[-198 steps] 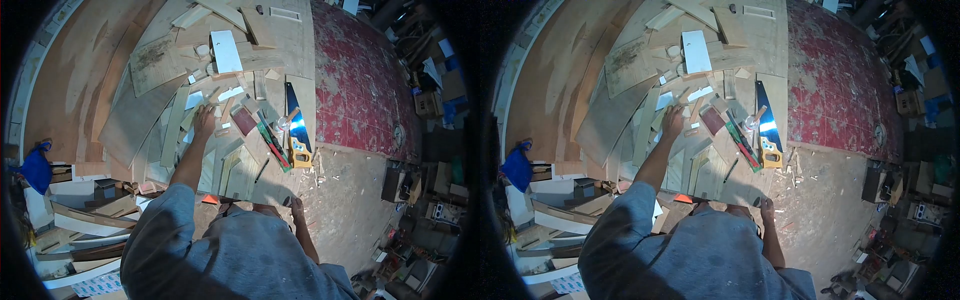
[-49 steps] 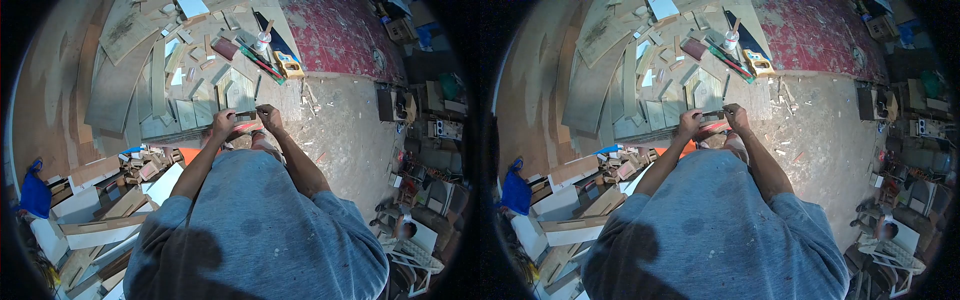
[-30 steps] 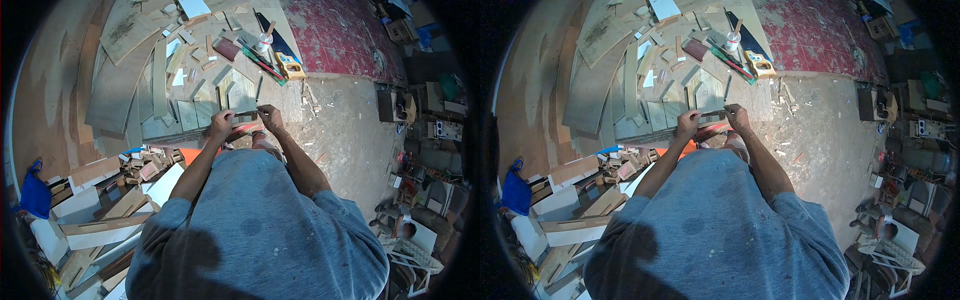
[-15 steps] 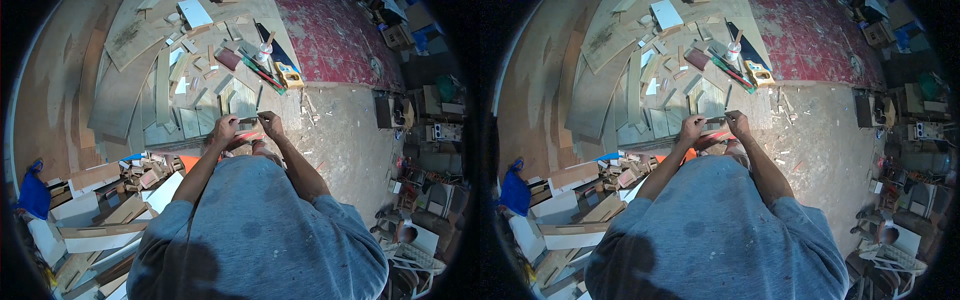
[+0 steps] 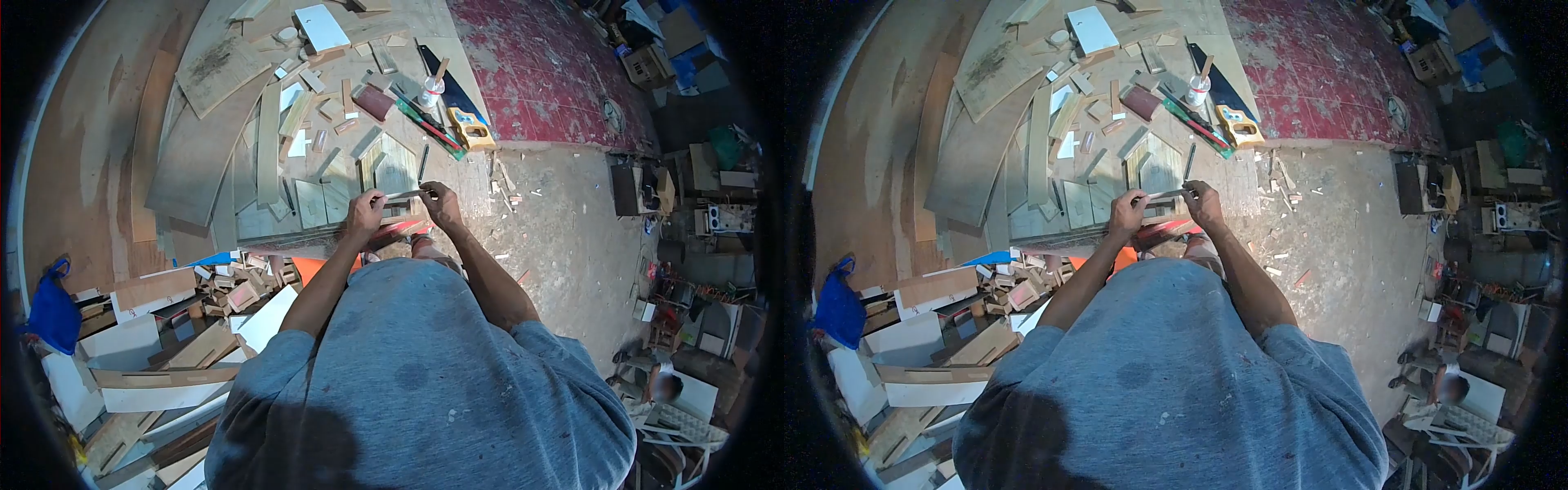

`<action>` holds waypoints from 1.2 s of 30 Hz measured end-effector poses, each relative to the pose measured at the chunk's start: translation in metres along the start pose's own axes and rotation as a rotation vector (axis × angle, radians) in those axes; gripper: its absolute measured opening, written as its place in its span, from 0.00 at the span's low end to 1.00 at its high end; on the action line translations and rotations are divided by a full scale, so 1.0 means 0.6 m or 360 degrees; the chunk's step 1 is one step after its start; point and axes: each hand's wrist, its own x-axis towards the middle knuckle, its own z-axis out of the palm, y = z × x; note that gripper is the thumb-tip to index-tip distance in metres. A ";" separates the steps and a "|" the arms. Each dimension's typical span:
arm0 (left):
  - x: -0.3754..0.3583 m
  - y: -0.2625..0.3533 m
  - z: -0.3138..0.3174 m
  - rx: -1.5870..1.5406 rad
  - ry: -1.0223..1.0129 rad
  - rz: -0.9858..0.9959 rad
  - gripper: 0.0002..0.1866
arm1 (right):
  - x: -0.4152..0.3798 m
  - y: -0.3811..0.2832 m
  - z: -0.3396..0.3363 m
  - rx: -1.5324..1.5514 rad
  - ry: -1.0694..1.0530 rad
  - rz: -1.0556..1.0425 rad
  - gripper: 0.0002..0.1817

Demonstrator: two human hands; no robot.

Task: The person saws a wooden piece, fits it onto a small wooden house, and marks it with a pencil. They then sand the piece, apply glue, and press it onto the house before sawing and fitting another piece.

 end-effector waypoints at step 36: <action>-0.002 -0.026 0.010 -0.0051 -0.0139 0.0086 0.12 | -0.005 0.029 0.000 -0.0121 -0.0136 0.0212 0.15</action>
